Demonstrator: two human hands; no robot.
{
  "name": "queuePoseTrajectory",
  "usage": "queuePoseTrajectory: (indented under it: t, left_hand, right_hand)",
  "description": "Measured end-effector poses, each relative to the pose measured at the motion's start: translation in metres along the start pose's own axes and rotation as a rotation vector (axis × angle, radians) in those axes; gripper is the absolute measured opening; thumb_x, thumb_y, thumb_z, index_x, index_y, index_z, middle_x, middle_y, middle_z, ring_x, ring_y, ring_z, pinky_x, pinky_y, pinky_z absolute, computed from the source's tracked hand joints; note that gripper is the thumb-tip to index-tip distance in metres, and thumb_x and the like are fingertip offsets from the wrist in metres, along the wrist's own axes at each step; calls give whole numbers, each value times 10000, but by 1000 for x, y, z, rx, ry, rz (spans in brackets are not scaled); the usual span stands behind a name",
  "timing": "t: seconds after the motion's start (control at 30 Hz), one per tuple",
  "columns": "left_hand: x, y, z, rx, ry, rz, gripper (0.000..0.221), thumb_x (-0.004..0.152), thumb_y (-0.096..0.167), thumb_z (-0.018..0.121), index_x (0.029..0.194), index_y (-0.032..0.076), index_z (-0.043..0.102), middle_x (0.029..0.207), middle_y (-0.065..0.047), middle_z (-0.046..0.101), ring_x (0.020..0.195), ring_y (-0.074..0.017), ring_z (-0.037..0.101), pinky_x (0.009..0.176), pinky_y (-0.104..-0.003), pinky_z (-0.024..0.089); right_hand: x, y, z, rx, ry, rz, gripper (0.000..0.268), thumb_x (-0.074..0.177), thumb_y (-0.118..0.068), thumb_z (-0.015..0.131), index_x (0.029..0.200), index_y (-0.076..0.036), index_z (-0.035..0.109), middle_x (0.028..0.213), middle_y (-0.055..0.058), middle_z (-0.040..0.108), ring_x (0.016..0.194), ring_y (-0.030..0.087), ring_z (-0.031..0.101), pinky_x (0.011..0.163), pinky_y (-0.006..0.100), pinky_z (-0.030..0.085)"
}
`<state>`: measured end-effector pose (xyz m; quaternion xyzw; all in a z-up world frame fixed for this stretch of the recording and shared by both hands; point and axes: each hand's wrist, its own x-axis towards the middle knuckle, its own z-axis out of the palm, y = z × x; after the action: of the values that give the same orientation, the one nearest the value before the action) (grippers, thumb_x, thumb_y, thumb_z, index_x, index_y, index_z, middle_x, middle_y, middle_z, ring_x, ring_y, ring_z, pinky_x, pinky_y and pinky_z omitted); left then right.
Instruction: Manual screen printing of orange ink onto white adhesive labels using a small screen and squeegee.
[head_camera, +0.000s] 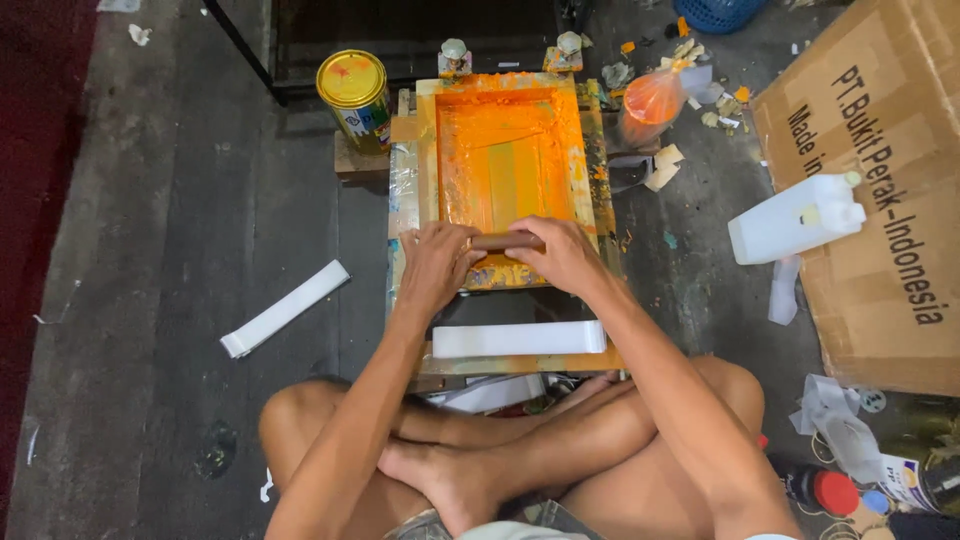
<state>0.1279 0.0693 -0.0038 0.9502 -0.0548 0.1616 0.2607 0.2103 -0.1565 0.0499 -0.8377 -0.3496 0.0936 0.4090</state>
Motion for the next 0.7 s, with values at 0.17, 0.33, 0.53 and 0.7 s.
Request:
queuePoseTrajectory:
  t: [0.17, 0.33, 0.53, 0.7]
  left_hand:
    - [-10, 13, 6, -51, 56, -62, 239, 1008, 390, 647, 1110, 174, 656, 910, -14, 684, 1016, -238, 618, 936, -472, 369]
    - [-12, 14, 8, -77, 57, -91, 265, 949, 387, 720, 1104, 183, 653, 892, -6, 666, 995, -225, 621, 939, -444, 382]
    - [-4, 10, 6, -204, 18, -173, 503, 897, 290, 800, 1345, 165, 609, 993, -11, 717, 1027, -222, 605, 960, -420, 342]
    - [19, -8, 7, -264, -157, -231, 848, 880, 156, 805, 1579, 82, 330, 1023, -58, 711, 1118, -291, 563, 995, -496, 230]
  right_hand:
    - [-19, 14, 20, 131, 151, 82, 496, 879, -270, 823, 1296, -66, 647, 1125, 271, 709, 1095, 496, 660, 908, 557, 560]
    - [-21, 28, 33, 114, 212, 118, 495, 881, -295, 821, 1309, -137, 629, 1141, 203, 723, 1127, 428, 670, 941, 529, 562]
    - [-14, 27, 24, 135, 148, 152, 599, 915, -251, 782, 1448, -171, 521, 1191, 237, 674, 1130, 442, 658, 947, 535, 547]
    - [9, 41, 9, 74, 15, 146, 804, 887, -169, 797, 1575, -123, 383, 1166, 296, 606, 1095, 450, 657, 936, 570, 525]
